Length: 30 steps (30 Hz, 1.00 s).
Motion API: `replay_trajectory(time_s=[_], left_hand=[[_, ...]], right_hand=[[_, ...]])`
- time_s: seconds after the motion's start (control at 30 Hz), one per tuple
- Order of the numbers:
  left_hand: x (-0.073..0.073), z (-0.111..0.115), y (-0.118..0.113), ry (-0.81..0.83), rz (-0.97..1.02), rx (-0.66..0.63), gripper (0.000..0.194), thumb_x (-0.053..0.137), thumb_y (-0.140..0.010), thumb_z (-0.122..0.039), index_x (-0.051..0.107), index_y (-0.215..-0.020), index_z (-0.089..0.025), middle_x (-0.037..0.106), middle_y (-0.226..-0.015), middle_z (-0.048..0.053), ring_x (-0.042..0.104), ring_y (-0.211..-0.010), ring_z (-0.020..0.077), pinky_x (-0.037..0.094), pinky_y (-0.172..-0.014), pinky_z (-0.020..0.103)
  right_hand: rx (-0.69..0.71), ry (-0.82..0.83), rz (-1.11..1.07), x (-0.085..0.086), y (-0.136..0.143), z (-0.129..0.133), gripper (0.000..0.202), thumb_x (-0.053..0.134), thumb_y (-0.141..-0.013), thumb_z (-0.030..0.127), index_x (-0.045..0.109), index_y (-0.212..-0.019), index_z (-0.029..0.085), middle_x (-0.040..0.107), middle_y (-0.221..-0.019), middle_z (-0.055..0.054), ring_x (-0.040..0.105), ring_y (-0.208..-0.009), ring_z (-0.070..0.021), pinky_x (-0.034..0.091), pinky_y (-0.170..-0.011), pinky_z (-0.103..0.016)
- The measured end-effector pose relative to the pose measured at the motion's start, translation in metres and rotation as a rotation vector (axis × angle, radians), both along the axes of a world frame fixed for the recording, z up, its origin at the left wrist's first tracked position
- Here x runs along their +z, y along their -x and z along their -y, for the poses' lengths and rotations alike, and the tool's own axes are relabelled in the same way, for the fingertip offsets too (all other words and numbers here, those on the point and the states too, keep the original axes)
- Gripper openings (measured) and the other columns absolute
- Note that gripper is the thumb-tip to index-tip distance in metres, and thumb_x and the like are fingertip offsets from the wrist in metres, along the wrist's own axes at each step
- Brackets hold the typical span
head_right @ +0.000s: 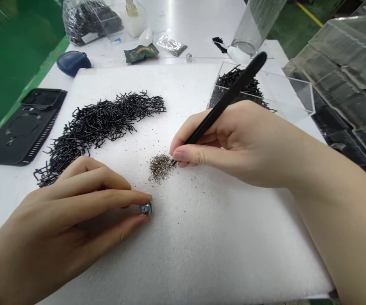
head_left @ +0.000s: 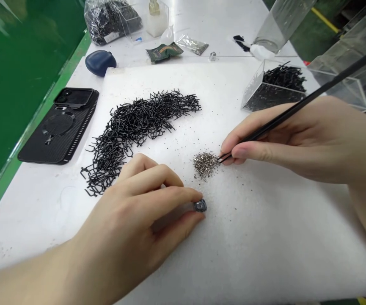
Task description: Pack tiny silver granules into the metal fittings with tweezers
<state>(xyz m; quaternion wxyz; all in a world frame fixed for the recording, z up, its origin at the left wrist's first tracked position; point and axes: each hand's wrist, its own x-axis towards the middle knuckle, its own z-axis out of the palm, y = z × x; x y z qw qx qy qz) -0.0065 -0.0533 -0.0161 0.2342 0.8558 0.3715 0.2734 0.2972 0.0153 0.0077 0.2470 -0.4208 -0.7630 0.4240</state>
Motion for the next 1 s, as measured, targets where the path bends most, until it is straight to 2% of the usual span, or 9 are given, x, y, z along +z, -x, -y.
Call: replay_trajectory(time_s=[0.2, 0.4, 0.53, 0.7, 1.0], left_hand=[[0.0002, 0.0013, -0.0005, 0.001, -0.003, -0.003, 0.016, 0.083, -0.113, -0.017, 0.091, -0.12, -0.028, 0.084, -0.105, -0.003, 0.071, -0.099, 0.0191, 0.061, -0.103, 0.036], [-0.003, 0.0015, -0.0002, -0.014, 0.017, 0.013, 0.018, 0.083, -0.113, -0.015, 0.09, -0.121, -0.029, 0.083, -0.107, -0.004, 0.07, -0.101, 0.0167, 0.058, -0.105, 0.033], [0.0006, 0.0008, -0.0009, -0.031, 0.014, 0.029, 0.017, 0.083, -0.112, -0.015, 0.092, -0.118, -0.028, 0.084, -0.104, -0.003, 0.069, -0.098, 0.0174, 0.06, -0.099, 0.032], [0.0055, 0.0002, -0.0016, -0.026, 0.002, 0.02, 0.015, 0.083, -0.111, -0.016, 0.094, -0.115, -0.025, 0.086, -0.102, -0.002, 0.068, -0.097, 0.0175, 0.06, -0.098, 0.029], [-0.0026, 0.001, -0.0003, -0.02, 0.052, 0.005, 0.013, 0.085, -0.113, -0.017, 0.092, -0.119, -0.027, 0.085, -0.104, -0.003, 0.069, -0.097, 0.0179, 0.057, -0.1, 0.035]], right_hand=[[0.015, -0.03, -0.021, -0.0032, -0.0005, -0.0016, 0.019, 0.094, -0.104, 0.051, 0.099, -0.097, 0.033, 0.094, -0.096, -0.001, 0.088, -0.086, -0.0227, 0.067, -0.073, -0.033], [0.014, -0.043, -0.011, -0.0041, 0.001, -0.0022, 0.016, 0.093, -0.103, 0.045, 0.096, -0.095, 0.032, 0.093, -0.091, -0.001, 0.085, -0.081, -0.0219, 0.065, -0.069, -0.034], [0.032, -0.027, -0.005, -0.0035, -0.0004, -0.0025, 0.018, 0.093, -0.103, 0.048, 0.095, -0.096, 0.031, 0.094, -0.094, -0.003, 0.088, -0.087, -0.0272, 0.065, -0.07, -0.039], [0.029, -0.012, -0.003, -0.0035, -0.0027, -0.0029, 0.022, 0.091, -0.105, 0.051, 0.095, -0.098, 0.031, 0.094, -0.095, -0.003, 0.089, -0.088, -0.0283, 0.065, -0.074, -0.042], [0.027, 0.024, -0.044, -0.005, -0.0009, -0.0038, 0.024, 0.094, -0.103, 0.054, 0.095, -0.096, 0.03, 0.094, -0.095, -0.005, 0.089, -0.087, -0.028, 0.069, -0.074, -0.04]])
